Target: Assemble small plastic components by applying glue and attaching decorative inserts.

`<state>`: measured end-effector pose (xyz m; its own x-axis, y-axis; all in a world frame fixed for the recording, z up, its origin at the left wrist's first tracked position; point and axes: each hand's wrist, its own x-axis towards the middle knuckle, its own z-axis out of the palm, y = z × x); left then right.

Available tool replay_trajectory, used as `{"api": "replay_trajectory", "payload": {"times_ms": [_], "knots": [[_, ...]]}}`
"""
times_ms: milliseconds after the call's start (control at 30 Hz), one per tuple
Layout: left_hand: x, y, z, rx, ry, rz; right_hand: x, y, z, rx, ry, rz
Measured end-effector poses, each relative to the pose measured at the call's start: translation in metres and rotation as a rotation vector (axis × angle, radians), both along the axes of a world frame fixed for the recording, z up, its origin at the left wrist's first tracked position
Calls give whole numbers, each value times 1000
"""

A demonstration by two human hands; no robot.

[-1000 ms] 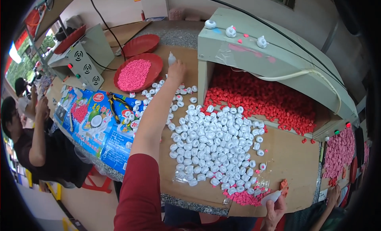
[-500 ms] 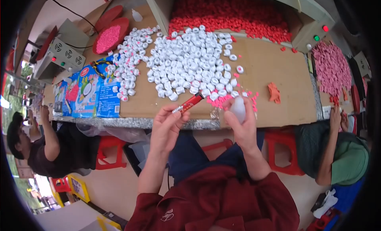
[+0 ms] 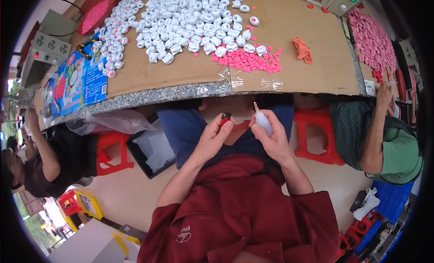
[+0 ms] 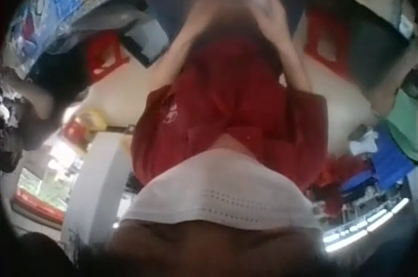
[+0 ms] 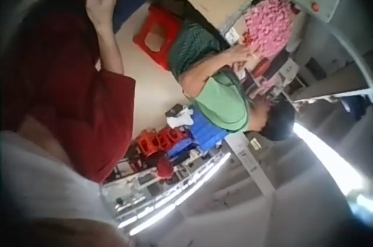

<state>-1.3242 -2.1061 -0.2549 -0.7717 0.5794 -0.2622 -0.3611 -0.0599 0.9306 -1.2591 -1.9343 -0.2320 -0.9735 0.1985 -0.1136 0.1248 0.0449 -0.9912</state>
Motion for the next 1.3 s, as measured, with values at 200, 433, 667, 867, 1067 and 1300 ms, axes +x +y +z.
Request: {"api": "replay_trajectory", "payload": {"times_ms": [200,433,667,867,1067,1300], "knots": [[7,7,-15,-315,60,41,19,-6,-29,120,-105,53],[7,10,-12,-111,-330,-49,13,-1,-47,147,-96,73],[8,11,-7,-57,-433,-92,13,-2,-50,144,-59,112],[7,12,-8,-32,-475,-93,14,-1,-53,158,-32,106],[6,17,-1,-49,-480,-82,12,-1,-52,148,-35,103],[4,16,-2,-28,-492,-110,10,-2,-49,126,-18,94]]}}
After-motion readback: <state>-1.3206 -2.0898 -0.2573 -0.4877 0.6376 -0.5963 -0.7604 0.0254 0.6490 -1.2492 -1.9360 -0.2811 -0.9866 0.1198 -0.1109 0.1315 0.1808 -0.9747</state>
